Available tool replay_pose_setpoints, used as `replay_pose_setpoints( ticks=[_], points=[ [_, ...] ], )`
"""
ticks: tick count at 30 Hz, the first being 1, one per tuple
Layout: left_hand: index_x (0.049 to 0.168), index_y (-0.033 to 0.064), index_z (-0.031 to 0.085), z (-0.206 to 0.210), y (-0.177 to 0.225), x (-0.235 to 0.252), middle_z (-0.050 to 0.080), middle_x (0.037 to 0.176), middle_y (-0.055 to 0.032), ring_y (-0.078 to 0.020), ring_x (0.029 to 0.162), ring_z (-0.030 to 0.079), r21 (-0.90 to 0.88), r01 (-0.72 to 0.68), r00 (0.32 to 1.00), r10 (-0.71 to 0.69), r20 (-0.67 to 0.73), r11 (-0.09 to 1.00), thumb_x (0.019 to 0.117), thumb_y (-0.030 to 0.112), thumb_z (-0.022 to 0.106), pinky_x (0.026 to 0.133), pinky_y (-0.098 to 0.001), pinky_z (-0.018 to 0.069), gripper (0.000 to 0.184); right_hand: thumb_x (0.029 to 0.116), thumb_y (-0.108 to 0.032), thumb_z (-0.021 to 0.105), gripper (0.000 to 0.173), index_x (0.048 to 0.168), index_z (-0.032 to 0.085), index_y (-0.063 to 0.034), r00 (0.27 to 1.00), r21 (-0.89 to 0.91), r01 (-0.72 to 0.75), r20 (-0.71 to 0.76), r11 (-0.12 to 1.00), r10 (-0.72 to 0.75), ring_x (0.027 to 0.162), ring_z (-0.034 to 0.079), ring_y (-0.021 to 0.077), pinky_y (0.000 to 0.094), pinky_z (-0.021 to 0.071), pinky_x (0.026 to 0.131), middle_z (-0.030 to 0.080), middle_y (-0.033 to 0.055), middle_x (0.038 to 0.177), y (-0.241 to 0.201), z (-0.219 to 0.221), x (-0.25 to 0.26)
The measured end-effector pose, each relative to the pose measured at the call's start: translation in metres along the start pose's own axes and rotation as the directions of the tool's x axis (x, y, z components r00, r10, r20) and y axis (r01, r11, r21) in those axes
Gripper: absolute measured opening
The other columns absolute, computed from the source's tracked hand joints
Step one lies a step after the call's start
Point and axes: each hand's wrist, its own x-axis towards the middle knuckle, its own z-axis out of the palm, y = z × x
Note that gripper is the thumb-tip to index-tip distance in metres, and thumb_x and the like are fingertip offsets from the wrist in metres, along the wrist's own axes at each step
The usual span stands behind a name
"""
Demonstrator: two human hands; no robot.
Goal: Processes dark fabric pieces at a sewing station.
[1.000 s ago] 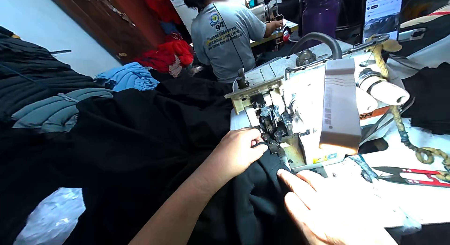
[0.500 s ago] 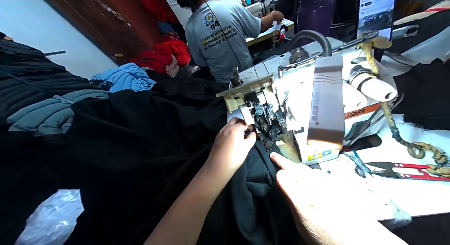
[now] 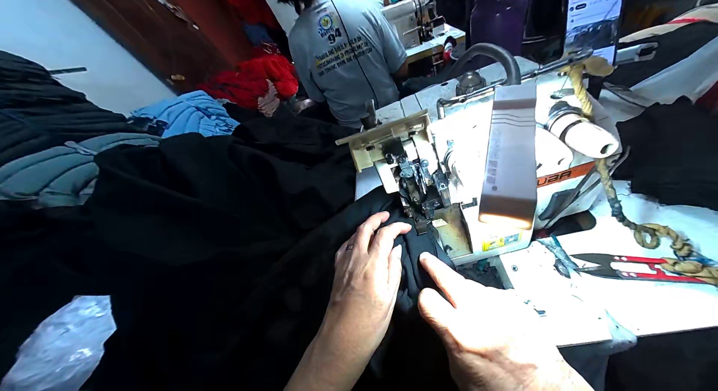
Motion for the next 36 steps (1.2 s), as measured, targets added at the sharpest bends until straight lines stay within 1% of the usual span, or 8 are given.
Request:
replay_pose_setpoints(
  ticks=[12, 14, 18, 21, 27, 30, 33, 36],
  points=[
    [0.106, 0.0015, 0.073, -0.012, -0.007, 0.017, 0.070, 0.111, -0.0201, -0.0368, 0.105, 0.068, 0.024, -0.097, 0.989, 0.094, 0.112, 0.995, 0.0997, 0.009, 0.052, 0.089, -0.0523, 0.0531, 0.023, 0.0967, -0.008, 0.052, 0.021, 0.096, 0.073, -0.0121, 0.994, 0.233, -0.002, -0.106, 0.972, 0.027, 0.082, 0.075, 0.0130, 0.0286, 0.0577, 0.059, 0.077, 0.0050, 0.106, 0.027, 0.008, -0.002],
    [0.110, -0.0010, 0.071, -0.016, -0.007, 0.021, 0.067, 0.119, -0.0208, -0.0334, 0.117, 0.064, -0.026, -0.061, 0.984, 0.064, 0.166, 0.998, 0.0985, 0.012, 0.049, 0.096, -0.0517, 0.0499, 0.028, 0.0960, -0.006, 0.052, 0.024, 0.100, 0.075, -0.0098, 0.996, 0.286, 0.002, -0.087, 0.958, 0.024, 0.088, 0.075, 0.0125, 0.0286, 0.0592, 0.065, 0.077, 0.0051, 0.109, 0.030, 0.008, 0.000],
    [0.108, 0.0017, 0.074, -0.012, -0.018, 0.009, 0.068, 0.118, -0.0186, -0.0285, 0.113, 0.066, -0.097, -0.177, 0.984, 0.176, -0.015, 0.979, 0.0984, 0.009, 0.051, 0.099, -0.0418, 0.0506, 0.026, 0.0979, -0.010, 0.052, 0.024, 0.102, 0.076, -0.0098, 0.999, 0.321, -0.010, -0.039, 0.947, 0.024, 0.091, 0.075, 0.0127, 0.0298, 0.0597, 0.069, 0.077, 0.0039, 0.108, 0.035, 0.006, 0.004],
    [0.102, 0.0189, 0.068, -0.024, -0.043, -0.010, 0.067, 0.127, 0.0005, -0.0131, 0.131, 0.056, -0.172, -0.425, 0.905, 0.416, -0.090, 0.889, 0.1079, 0.018, 0.042, 0.115, -0.0369, 0.0410, 0.027, 0.1005, -0.016, 0.053, 0.026, 0.111, 0.076, -0.0106, 0.999, 0.395, -0.041, 0.036, 0.918, 0.029, 0.085, 0.072, 0.0088, 0.0267, 0.0589, 0.073, 0.076, 0.0016, 0.102, 0.045, 0.002, 0.008],
    [0.125, 0.0287, 0.061, -0.054, -0.058, -0.029, 0.052, 0.149, -0.0002, -0.0207, 0.147, 0.038, 0.099, -0.613, 0.787, 0.594, 0.164, 0.784, 0.1045, 0.026, 0.042, 0.121, -0.0442, 0.0262, 0.028, 0.0955, -0.018, 0.056, 0.020, 0.104, 0.074, -0.0108, 0.946, 0.694, -0.280, 0.316, 0.663, 0.069, 0.069, 0.059, -0.0077, 0.0106, 0.0499, 0.061, 0.072, -0.0052, 0.101, 0.064, -0.013, 0.032],
    [0.111, 0.0284, 0.067, -0.054, -0.059, -0.020, 0.055, 0.149, -0.0001, -0.0236, 0.148, 0.038, 0.155, -0.654, 0.756, 0.631, 0.174, 0.740, 0.1060, 0.027, 0.046, 0.121, -0.0487, 0.0264, 0.022, 0.0932, -0.011, 0.057, 0.015, 0.101, 0.069, -0.0145, 0.914, 0.797, -0.375, 0.404, 0.474, 0.043, 0.060, 0.056, -0.0092, 0.0091, 0.0469, 0.054, 0.071, -0.0120, 0.088, 0.066, -0.022, 0.047],
    [0.099, 0.0215, 0.067, -0.073, -0.054, -0.006, 0.058, 0.146, 0.0041, -0.0146, 0.149, 0.037, -0.263, -0.534, 0.800, 0.581, 0.149, 0.803, 0.1080, 0.027, 0.046, 0.124, -0.0418, 0.0268, 0.023, 0.0947, -0.011, 0.052, 0.013, 0.092, 0.061, -0.0201, 0.877, 0.830, -0.457, 0.480, 0.321, 0.008, 0.053, 0.053, -0.0071, 0.0102, 0.0417, 0.050, 0.064, -0.0138, 0.066, 0.072, -0.023, 0.054],
    [0.118, 0.0169, 0.070, -0.125, -0.056, 0.007, 0.074, 0.118, 0.0034, -0.0078, 0.119, 0.065, -0.799, -0.148, 0.824, 0.520, 0.226, 0.583, 0.1084, 0.033, 0.047, 0.122, -0.0432, 0.0354, 0.030, 0.0957, -0.012, 0.051, 0.009, 0.099, 0.059, -0.0118, 0.839, 0.718, -0.475, 0.544, 0.508, 0.014, 0.053, 0.051, -0.0047, 0.0138, 0.0445, 0.053, 0.052, -0.0125, 0.062, 0.080, -0.028, 0.057]
  ],
)
